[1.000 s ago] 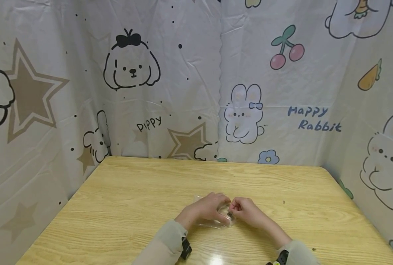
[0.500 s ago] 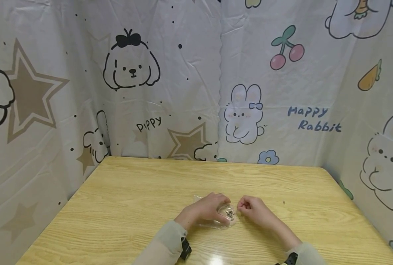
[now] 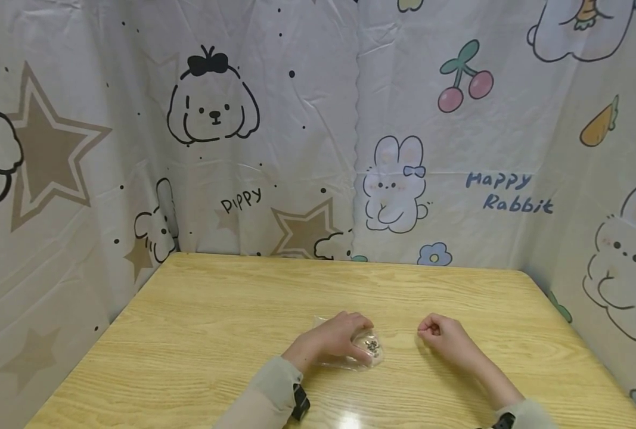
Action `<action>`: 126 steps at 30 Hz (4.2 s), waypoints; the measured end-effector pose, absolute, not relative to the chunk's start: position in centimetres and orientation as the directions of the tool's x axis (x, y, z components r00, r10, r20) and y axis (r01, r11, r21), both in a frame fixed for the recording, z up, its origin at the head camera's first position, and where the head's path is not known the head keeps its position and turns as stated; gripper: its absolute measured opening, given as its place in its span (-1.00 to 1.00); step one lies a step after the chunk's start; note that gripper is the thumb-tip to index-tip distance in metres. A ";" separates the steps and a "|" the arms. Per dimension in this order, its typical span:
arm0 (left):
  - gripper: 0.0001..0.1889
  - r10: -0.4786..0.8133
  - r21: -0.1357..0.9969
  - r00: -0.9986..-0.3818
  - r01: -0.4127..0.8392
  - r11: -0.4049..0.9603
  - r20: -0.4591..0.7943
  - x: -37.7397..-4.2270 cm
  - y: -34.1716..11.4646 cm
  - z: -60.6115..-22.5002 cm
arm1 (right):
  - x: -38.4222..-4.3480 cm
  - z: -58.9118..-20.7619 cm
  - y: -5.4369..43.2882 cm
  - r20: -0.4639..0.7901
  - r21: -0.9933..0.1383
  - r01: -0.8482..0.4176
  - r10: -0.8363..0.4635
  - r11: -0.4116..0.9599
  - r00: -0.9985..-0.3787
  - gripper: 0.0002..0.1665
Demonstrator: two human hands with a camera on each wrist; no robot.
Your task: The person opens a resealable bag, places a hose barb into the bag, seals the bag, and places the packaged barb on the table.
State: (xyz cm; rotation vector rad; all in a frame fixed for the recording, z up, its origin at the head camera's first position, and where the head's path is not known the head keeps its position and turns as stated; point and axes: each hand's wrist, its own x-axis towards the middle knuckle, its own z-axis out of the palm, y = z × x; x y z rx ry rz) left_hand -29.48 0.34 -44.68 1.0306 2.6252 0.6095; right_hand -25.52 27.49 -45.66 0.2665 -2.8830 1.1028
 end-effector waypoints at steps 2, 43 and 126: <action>-0.28 0.695 0.468 -0.714 0.589 0.659 -0.079 -29.5 0.3 -44.7 | -25.5 -45.6 28.2 0.109 -0.636 -0.172 -0.133 0.753 -0.985 -0.96; -0.26 0.697 0.504 -0.710 0.568 0.651 -0.100 -29.5 0.1 -44.6 | -26.8 -45.5 34.0 0.050 -0.510 0.003 0.034 0.860 -0.998 -0.84; -0.25 0.691 0.514 -0.716 0.559 0.651 -0.097 -29.9 0.3 -45.1 | -26.3 -46.1 24.9 -0.103 -0.917 -0.003 -0.245 0.398 -0.964 -0.61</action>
